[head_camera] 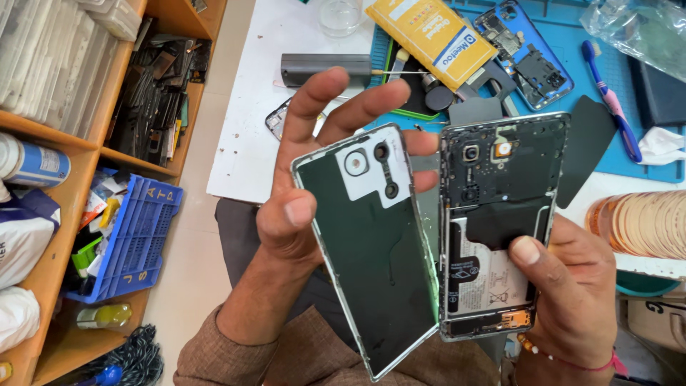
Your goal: The person scrapes the back of a light green smartphone with a black card to remove adhesive residue. They then use a small metal tool to pry and separate the phone's back cover from the main body, revealing the internal components.
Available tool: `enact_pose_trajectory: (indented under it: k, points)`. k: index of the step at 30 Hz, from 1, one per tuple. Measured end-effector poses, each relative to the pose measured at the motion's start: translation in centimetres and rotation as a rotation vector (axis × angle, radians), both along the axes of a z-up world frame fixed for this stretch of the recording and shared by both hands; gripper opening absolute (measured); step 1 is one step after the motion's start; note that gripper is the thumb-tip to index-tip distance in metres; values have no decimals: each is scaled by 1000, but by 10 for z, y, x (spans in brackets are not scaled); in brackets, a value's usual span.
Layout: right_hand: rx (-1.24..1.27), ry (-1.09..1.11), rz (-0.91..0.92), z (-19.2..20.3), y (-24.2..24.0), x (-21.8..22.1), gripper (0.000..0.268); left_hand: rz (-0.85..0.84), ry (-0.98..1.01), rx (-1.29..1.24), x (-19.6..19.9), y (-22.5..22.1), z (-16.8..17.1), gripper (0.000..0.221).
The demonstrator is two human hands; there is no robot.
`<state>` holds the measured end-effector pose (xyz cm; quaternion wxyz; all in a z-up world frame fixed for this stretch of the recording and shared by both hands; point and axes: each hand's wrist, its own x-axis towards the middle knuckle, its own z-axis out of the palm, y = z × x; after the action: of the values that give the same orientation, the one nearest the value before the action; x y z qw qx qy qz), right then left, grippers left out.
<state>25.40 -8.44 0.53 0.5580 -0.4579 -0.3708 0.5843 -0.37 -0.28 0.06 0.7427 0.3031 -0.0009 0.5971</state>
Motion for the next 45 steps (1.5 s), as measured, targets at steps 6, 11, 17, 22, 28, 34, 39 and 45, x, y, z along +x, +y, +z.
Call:
enact_pose_trajectory:
  k: [6,11,17,22,28,34,39,45]
  points:
    - [-47,-37,-21,4,-1,-3,34,18,4,-30,1,-1,1,93]
    - [-29,-28,-15,1,-2,-1,34,19,2,-46,4,-1,-1,92]
    - [-25,-27,-29,-3,-5,5,33,12,4,-53,7,-1,0,92]
    - [-25,-29,-27,-1,-5,4,34,12,-1,-53,9,-1,0,91]
    - [-41,-14,-37,0,-5,2,34,6,-11,-51,10,1,-3,91]
    - [-39,-12,-31,-6,-2,3,34,0,-17,-45,12,3,-9,87]
    - [-69,82,36,-18,9,8,33,-34,-48,-46,14,11,-23,79]
    - [-60,117,21,-43,22,12,33,-121,-113,-79,22,21,-45,70]
